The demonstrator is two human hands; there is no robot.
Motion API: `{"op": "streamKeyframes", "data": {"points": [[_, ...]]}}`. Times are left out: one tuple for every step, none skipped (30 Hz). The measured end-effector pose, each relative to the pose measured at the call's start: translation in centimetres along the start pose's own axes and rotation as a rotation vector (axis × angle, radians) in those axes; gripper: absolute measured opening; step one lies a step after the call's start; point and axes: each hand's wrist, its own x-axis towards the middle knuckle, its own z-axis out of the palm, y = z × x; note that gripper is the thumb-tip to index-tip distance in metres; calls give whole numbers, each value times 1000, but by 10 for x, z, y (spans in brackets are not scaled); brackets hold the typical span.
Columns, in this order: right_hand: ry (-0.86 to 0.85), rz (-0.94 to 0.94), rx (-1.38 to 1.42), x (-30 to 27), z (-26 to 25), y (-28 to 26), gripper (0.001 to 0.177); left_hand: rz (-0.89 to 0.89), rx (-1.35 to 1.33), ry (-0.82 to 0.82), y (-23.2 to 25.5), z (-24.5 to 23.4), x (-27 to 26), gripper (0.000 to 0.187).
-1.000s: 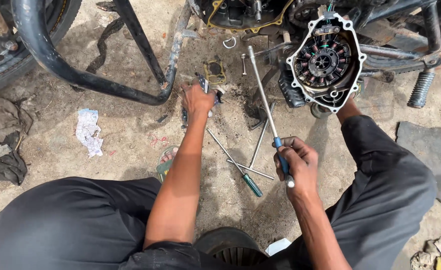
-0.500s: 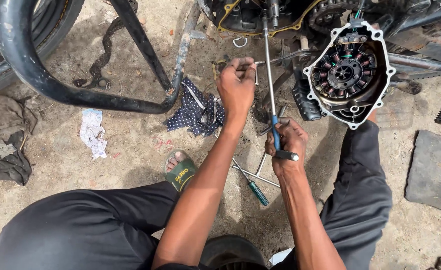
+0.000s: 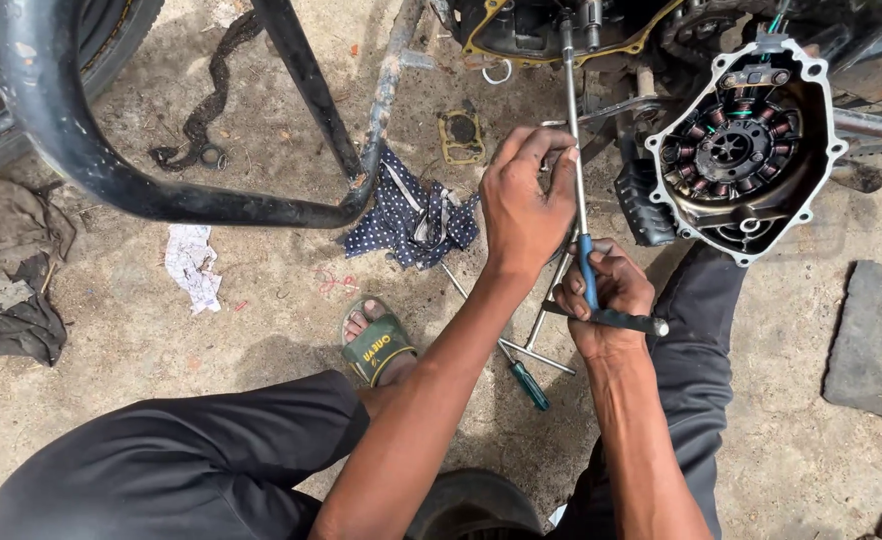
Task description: Disassembling and cleaning components of a motorcycle engine.
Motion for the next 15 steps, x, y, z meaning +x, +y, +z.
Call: {"op": "streamKeyframes", "data": {"points": [[7,10,0,-3,1,2,23,-11,4,-3,-2,-1,-3,9],[-7,13,28,-5,3,3,23,-11,-25,-5,-2,-1,-6,9],[-28,8,56,-4,6,1,24,-1,-57,-4,-3,0,-4,10],[-29,9,57,-2,4,2,24,-2,-56,-3,-1,0,-7,10],[-157,120,267,0,3,3,22,41,-29,-19,0,-1,-9,11],[-286,232,477,2,2,4,20,84,-2,-35,1,-1,-11,12],[-286,228,481,2,-1,10,20,88,-2,-39,7,-1,-13,12],[-162,159,486,3,-4,16,19,160,-87,-236,13,-1,-16,25],[-39,89,492,4,-6,23,19,233,-172,-435,17,-2,-18,38],[-38,85,497,13,-20,43,19,237,-171,-440,19,3,-24,38],[-40,-76,870,19,-38,61,24,348,-154,-641,22,10,-34,49],[-41,-247,1239,24,-55,79,30,461,-137,-841,25,16,-44,60],[-47,-241,1234,26,-52,73,30,462,-136,-831,27,20,-59,60],[-187,-197,977,28,-49,67,36,505,-45,-704,30,24,-73,47],[-321,-157,722,30,-45,62,43,551,45,-580,32,27,-88,37]]}}
